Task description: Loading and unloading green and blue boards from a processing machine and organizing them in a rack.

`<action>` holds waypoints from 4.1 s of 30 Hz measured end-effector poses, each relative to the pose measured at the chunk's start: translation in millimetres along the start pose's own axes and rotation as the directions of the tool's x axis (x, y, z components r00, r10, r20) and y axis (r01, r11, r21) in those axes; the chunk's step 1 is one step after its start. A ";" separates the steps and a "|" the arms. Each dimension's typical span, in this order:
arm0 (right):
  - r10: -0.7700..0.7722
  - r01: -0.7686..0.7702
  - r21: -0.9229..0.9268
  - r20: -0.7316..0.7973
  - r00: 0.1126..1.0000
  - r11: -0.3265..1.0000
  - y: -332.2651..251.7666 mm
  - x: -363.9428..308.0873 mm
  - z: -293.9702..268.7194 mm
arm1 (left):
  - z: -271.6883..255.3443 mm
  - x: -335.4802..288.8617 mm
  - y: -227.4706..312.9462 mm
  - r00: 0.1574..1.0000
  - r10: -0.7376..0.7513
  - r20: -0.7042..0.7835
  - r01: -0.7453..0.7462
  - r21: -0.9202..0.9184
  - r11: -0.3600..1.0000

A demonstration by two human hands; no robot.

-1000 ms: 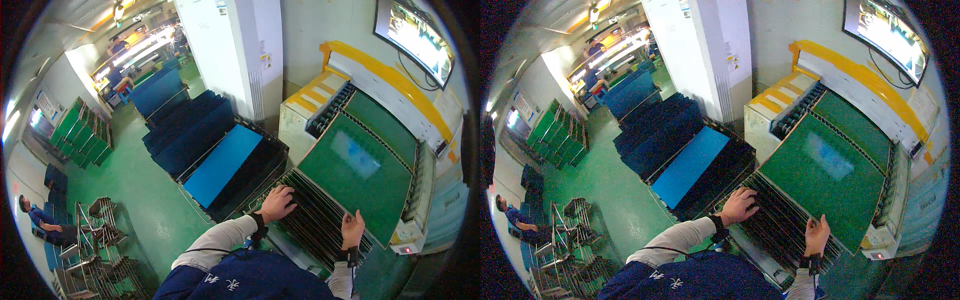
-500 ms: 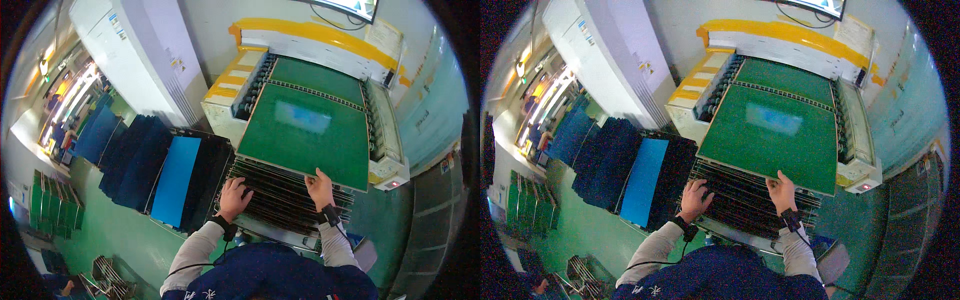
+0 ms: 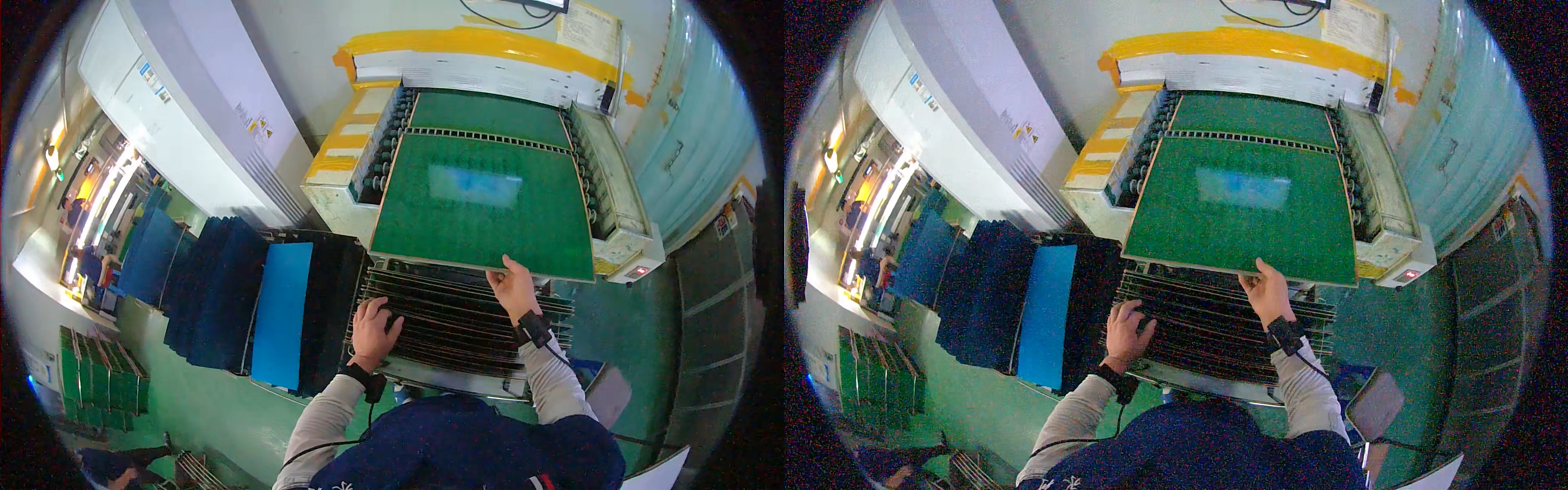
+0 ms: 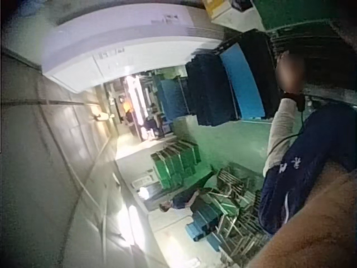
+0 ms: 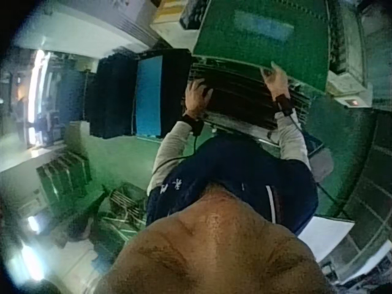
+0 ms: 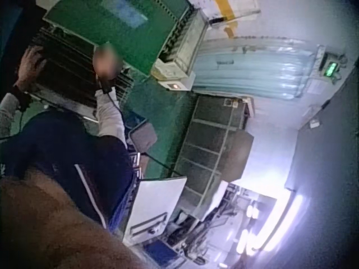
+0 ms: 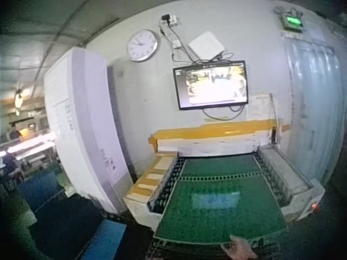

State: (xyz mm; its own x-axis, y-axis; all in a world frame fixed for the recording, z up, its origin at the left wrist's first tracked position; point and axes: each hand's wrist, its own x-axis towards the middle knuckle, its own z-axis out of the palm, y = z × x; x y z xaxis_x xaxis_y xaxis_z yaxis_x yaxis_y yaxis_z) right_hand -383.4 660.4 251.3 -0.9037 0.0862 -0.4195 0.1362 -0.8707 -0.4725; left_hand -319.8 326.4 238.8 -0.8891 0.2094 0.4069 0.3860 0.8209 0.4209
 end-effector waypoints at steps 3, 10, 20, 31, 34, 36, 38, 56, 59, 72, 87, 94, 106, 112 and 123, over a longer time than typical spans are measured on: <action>0.004 -0.004 -0.001 -0.007 1.000 1.000 -3.7 6.3 -1.6 | -0.8 1.0 2.0 1.000 -0.009 0.013 0.009 0.008 1.000; -0.003 0.003 0.009 -0.005 1.000 1.000 -3.1 15.7 -2.1 | 0.3 -0.1 -0.1 1.000 -0.003 0.008 0.003 -0.009 1.000; -0.009 0.010 -0.033 0.019 1.000 0.999 -9.7 25.1 3.7 | -4.1 2.0 3.5 0.999 -0.002 0.035 0.002 0.027 1.000; -0.003 0.003 -0.001 0.030 1.000 1.000 -10.6 44.4 -4.1 | -3.7 0.1 3.3 0.999 -0.022 0.031 0.021 0.007 1.000; -0.032 0.032 -0.025 0.013 0.999 0.999 -10.7 51.6 -7.4 | -2.9 1.0 4.8 1.000 -0.001 0.001 0.001 0.013 1.000; -0.035 0.035 -0.027 0.002 0.999 0.999 -10.7 54.9 -7.9 | -4.8 1.3 6.5 1.000 -0.007 0.002 0.007 0.015 1.000; -0.016 0.016 -0.013 -0.011 1.000 1.000 -10.8 54.7 -4.0 | -6.3 1.0 6.0 1.000 -0.009 0.003 0.009 0.018 1.000; 0.155 0.157 -0.944 0.208 0.966 0.289 -4.5 31.4 4.9 | -4.6 -0.8 5.0 0.999 -0.039 0.020 0.039 0.012 0.999; 0.267 0.363 -0.922 0.319 0.909 -0.136 -0.1 47.5 -17.6 | -5.3 2.0 8.1 1.000 -0.024 0.015 0.024 0.018 1.000; 0.181 0.404 -0.879 0.367 0.912 -0.253 7.4 63.0 -19.3 | -5.6 -1.0 6.0 1.000 -0.015 -0.001 0.015 0.010 1.000; 0.082 0.336 -0.703 0.369 0.926 -0.627 22.1 57.5 -17.2 | -6.1 -2.6 -0.8 0.999 0.005 -0.032 -0.006 -0.041 0.999; 0.042 0.314 -0.649 0.399 0.916 -0.693 22.1 57.2 -16.4 | -7.3 -6.9 1.4 0.999 -0.035 -0.007 0.035 -0.037 0.999; 0.005 0.379 -0.667 0.491 0.871 -0.642 32.4 50.2 -25.0 | -4.9 -12.0 -3.8 0.999 -0.035 -0.010 0.035 -0.063 0.997; 0.037 0.380 -0.700 0.452 0.891 -0.604 28.4 61.4 -31.2 | -1.1 -17.6 -6.1 0.999 -0.041 -0.008 0.040 -0.043 0.998; 0.091 0.368 -0.696 0.401 0.912 -0.617 20.3 67.0 -31.9 | -0.6 -21.5 -6.5 0.996 0.019 -0.089 -0.024 -0.051 0.998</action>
State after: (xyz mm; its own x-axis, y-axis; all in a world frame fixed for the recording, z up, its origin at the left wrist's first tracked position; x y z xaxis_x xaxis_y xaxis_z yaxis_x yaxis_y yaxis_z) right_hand -428.2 663.9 188.9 -0.9742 -0.1946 -0.1145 -0.1338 0.9059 -0.4019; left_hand -303.1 316.2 227.8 -0.8562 0.1773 0.4852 0.4192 0.7874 0.4519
